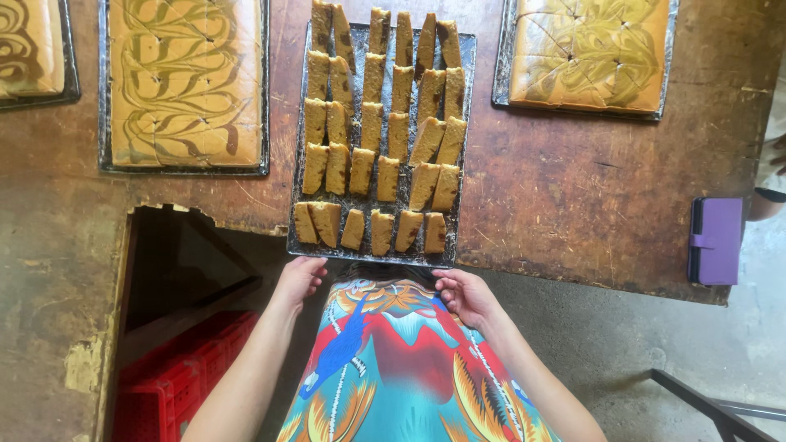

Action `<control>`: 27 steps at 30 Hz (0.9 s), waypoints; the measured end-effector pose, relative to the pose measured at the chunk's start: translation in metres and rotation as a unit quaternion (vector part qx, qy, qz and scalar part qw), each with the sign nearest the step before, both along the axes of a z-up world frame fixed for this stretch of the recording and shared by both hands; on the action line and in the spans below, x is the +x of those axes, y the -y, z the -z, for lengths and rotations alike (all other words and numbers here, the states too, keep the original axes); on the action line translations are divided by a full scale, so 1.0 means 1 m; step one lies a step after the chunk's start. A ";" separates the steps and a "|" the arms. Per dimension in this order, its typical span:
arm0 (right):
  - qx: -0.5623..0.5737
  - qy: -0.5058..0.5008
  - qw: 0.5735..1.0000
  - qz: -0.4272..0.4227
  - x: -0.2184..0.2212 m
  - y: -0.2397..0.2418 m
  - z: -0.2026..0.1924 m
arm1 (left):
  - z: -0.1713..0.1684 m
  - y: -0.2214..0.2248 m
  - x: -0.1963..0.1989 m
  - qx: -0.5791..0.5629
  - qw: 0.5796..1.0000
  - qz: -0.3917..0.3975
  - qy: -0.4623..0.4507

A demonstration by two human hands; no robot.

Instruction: The person picks up cake slices from larger marble cakes and arranges them upright in rows on a metal tray by hand.

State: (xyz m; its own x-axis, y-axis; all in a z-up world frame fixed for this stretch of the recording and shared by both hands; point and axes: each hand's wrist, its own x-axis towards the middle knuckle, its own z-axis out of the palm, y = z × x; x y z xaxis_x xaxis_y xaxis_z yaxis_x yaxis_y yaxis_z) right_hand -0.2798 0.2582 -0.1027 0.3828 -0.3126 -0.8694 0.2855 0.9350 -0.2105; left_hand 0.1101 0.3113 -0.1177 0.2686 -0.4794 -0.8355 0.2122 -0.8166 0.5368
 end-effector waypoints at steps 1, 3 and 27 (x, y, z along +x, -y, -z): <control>0.004 0.001 1.000 0.010 0.001 0.004 -0.002 | 0.000 0.004 0.000 -0.003 1.000 0.004 -0.002; 0.008 0.003 1.000 0.018 0.005 0.010 -0.005 | -0.001 0.013 0.001 -0.005 1.000 0.010 -0.001; -0.013 0.064 0.978 0.197 0.021 0.168 0.018 | 0.013 0.202 0.031 0.005 0.994 0.090 -0.057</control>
State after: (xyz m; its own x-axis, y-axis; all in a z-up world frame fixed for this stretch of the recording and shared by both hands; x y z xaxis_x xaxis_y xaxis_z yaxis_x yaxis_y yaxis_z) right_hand -0.2591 0.0897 -0.1206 0.3336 -0.4799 -0.8114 0.6489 0.7413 -0.1716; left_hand 0.1411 0.1096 -0.1307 0.0831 -0.5025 -0.8606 0.1205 -0.8522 0.5092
